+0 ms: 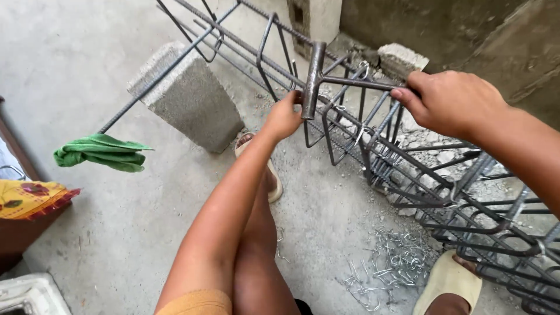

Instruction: Tying steel rebar intersections using wire and a manual twisting tool

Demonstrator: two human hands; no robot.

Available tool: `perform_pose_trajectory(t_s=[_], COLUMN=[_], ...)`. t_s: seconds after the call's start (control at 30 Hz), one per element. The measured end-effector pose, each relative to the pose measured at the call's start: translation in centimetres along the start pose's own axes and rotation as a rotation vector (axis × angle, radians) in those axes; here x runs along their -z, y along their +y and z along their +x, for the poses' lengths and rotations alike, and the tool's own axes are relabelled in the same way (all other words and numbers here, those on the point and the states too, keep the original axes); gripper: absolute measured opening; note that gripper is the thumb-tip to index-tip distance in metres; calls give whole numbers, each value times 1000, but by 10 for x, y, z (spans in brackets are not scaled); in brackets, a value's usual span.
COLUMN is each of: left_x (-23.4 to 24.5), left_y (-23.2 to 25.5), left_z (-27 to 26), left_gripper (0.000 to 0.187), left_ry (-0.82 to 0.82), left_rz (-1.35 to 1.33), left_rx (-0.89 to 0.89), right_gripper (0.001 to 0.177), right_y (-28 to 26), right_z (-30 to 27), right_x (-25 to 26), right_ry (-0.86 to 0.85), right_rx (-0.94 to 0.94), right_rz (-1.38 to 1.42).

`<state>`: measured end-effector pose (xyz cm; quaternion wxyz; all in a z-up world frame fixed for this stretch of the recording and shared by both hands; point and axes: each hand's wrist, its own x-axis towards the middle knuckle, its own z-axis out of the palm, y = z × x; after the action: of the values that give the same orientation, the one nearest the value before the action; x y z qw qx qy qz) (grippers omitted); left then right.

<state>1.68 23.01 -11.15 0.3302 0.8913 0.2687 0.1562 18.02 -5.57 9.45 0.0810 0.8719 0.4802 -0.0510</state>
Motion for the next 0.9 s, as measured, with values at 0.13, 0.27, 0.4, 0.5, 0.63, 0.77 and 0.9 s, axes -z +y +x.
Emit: perform_pose_trajectory(t_s=[0.13,0.27,0.4,0.5,0.63,0.77,0.9], left_x=[6,5,3,8,-1,5,14], left_y=[42,37,34,41,31,45,53], left_z=[-15,-15,-17,-20,-14,-15,-16], left_gripper=[19,19,20,18,16,19,18], left_ry=[26,-90,-56,-42,-21,-105,-166], left_rz=[-1,27,58,25,123,117,75], left_rx=[-7,70,89,64,-46,1,55], right_gripper=[64,69,56,61,68,63,63], right_y=[-10,-20,-5,-12,-7,4,-5], right_z=[23,34,32,24,26,30,30], right_x=[-1,10,-15,2,28,12,0], right_ry=[-194,-169,173,-1,-167,46,-116], right_rx=[42,76,174,114,-68,-18,30], right_rz=[-288,-341,-16,-99,-251,149,-10])
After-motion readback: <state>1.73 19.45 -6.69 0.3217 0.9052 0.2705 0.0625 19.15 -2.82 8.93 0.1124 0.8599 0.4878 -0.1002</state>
